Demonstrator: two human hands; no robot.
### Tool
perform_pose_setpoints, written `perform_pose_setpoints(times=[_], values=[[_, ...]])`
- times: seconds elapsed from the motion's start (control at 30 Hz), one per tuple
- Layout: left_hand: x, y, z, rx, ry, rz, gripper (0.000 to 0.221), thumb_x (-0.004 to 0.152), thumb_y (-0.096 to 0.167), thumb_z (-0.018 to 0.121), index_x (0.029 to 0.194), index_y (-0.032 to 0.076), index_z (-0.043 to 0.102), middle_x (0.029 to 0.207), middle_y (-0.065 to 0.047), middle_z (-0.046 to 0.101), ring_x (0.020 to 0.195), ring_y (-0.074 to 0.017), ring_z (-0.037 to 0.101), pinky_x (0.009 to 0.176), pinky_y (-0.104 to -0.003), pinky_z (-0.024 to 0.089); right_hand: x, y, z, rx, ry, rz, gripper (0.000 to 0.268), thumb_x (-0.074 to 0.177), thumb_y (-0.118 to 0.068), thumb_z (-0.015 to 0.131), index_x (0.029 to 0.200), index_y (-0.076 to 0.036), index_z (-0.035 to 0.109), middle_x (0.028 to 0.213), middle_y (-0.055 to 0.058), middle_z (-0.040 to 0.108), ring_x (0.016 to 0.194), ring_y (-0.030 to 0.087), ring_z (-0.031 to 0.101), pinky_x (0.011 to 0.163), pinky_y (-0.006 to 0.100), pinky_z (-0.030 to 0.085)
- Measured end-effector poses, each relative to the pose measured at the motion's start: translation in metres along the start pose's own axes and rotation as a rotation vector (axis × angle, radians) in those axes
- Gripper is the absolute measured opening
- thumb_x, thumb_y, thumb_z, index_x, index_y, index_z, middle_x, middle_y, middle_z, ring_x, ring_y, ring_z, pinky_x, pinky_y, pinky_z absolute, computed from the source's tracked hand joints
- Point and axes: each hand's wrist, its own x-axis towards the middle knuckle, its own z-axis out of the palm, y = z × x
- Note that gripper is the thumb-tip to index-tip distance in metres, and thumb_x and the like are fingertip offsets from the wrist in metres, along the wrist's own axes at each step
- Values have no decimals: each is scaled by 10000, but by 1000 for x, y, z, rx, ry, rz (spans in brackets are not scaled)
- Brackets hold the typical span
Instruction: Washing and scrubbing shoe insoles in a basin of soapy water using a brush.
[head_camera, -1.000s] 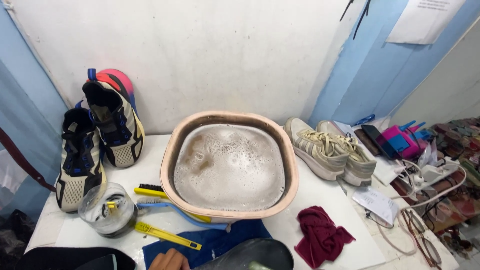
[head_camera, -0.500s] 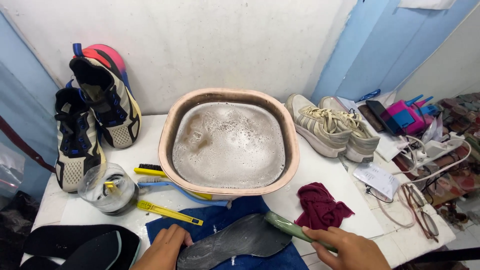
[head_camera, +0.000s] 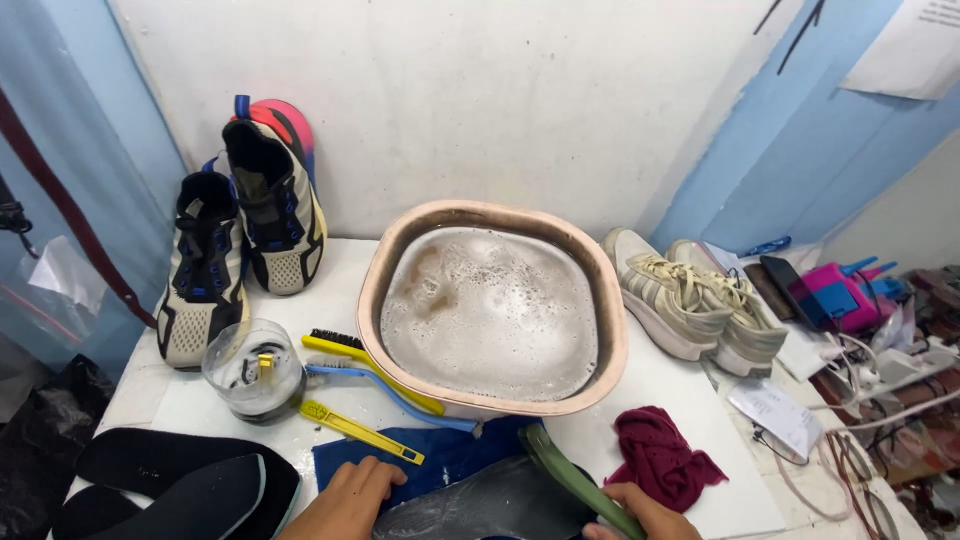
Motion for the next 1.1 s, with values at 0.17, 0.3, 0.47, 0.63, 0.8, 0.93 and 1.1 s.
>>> perform_pose_setpoints(times=[0.17, 0.3, 0.47, 0.63, 0.8, 0.93, 1.1], values=[[5, -12, 5, 88, 19, 115, 703, 870, 685, 740, 1406, 331, 455, 1349, 54, 449, 1198, -199, 461, 1011, -343, 416, 23, 26, 38, -115, 404, -269, 336, 722, -532, 860, 940, -398, 644, 761, -260, 823, 561, 6, 644, 608, 170, 536], [-3, 0, -7, 108, -61, 8, 651, 887, 603, 729, 1410, 326, 456, 1386, 47, 465, 1216, -143, 483, 1003, -301, 444, -2, -14, 38, 167, 681, -528, 136, 660, -172, 799, 671, -259, 696, 487, -126, 664, 395, 51, 505, 452, 232, 420], [-5, -30, -8, -15, 31, 184, 453, 945, 621, 660, 1272, 325, 557, 1304, 60, 514, 1208, -112, 521, 1026, -280, 439, 5, -29, 11, -60, 381, -454, 255, 677, -329, 758, 905, -441, 784, 831, -295, 793, 754, -76, 702, 768, 109, 448], [-5, -42, 0, 71, 30, 50, 525, 877, 729, 694, 1228, 355, 582, 1182, 110, 538, 1075, -79, 549, 920, -243, 441, -9, -20, 14, -268, 152, -258, 416, 680, -588, 790, 1092, -621, 747, 1052, -443, 815, 926, -146, 804, 897, 67, 497], [-9, -6, -11, 161, -74, -20, 566, 930, 735, 609, 1315, 342, 472, 1273, 75, 446, 1151, -136, 479, 962, -320, 408, -14, -56, -16, -435, -48, -228, 571, 724, -721, 862, 1219, -676, 582, 871, -286, 738, 841, -119, 756, 848, 93, 518], [-6, -14, -7, 147, -27, 40, 491, 968, 668, 584, 1300, 324, 471, 1281, 45, 436, 1139, -176, 480, 934, -360, 416, -66, -150, -49, -380, 169, -990, 297, 851, -353, 748, 1113, -366, 608, 800, -126, 815, 585, 193, 768, 571, 336, 575], [-10, -16, -6, 136, 3, 97, 467, 1004, 680, 522, 1280, 307, 466, 1218, 37, 425, 1061, -185, 472, 876, -345, 390, -67, -297, -33, -704, 438, -1523, 119, 996, -340, 625, 1074, -250, 621, 772, 1, 621, 470, 307, 592, 344, 479, 398]])
